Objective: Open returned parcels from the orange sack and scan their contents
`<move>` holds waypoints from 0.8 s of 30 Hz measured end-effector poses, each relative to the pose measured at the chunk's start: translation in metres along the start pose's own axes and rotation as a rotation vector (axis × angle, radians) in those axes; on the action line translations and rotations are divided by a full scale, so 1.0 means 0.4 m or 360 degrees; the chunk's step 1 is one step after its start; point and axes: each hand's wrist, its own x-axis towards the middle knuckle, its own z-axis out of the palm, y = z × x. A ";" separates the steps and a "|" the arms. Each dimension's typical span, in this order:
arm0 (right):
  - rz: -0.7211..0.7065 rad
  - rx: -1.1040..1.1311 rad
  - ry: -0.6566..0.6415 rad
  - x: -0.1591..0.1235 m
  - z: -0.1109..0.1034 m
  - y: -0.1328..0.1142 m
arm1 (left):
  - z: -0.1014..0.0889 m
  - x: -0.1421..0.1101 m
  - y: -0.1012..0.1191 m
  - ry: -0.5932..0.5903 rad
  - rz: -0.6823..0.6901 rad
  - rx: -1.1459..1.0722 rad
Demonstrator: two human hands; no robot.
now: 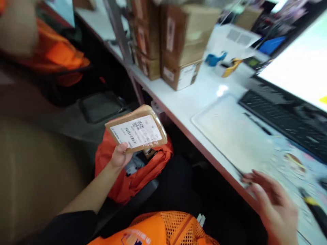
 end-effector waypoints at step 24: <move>0.1174 -0.0773 -0.0042 0.164 -0.311 0.390 | 0.960 0.072 -0.260 -0.1646 0.0500 0.1156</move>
